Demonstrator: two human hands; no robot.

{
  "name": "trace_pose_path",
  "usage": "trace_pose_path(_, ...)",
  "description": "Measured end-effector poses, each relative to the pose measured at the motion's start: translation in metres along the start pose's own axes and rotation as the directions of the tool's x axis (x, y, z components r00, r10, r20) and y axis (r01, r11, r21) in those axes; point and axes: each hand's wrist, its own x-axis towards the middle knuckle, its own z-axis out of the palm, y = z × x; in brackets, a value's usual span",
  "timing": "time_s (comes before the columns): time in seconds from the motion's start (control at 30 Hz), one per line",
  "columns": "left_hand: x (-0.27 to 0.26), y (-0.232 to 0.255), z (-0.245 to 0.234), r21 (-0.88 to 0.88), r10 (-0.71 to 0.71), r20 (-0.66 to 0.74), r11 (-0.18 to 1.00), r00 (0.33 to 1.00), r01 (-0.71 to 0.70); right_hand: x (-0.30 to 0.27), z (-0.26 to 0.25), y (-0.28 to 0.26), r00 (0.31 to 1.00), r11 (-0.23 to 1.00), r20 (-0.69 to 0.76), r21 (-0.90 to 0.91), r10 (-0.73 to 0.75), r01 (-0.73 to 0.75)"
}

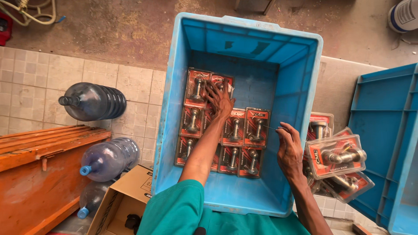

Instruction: The person sorts door handle hardware by picking up individual packaged sets from a blue crate, holding them with both hands to look at them, and placing them into another blue crate or aside.

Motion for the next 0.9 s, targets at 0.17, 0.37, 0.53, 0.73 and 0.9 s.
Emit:
trace_pose_path(0.17, -0.004, -0.005, -0.007, -0.104, 0.066, -0.065, 0.992, 0.996, -0.073, -0.001, 0.000, 0.003, 1.000, 1.000, -0.004, 0.025, 0.007, -0.007)
trace_pose_path(0.37, -0.024, 0.003, -0.049, -0.196, 0.248, -0.127, 0.943, 0.960, -0.269, -0.004, -0.016, 0.009, 0.985, 0.972, -0.038, 0.169, 0.171, -0.163)
trace_pose_path(0.53, -0.055, 0.030, -0.135, -0.297, 0.452, -0.252, 0.805, 0.855, -0.513, 0.001, -0.049, 0.015, 0.948, 0.906, -0.104, 0.342, 0.300, -0.249)
trace_pose_path(0.73, -0.122, 0.099, -0.218, -0.225, 0.680, -0.437, 0.552, 0.590, -0.803, -0.024, -0.115, 0.022, 0.906, 0.812, -0.174, 0.531, 0.386, -0.244)
trace_pose_path(0.9, -0.172, 0.164, -0.257, -0.230, 0.786, -0.501, 0.282, 0.361, -0.932, -0.067, -0.149, 0.067, 0.870, 0.731, -0.140, 0.614, 0.473, -0.299)
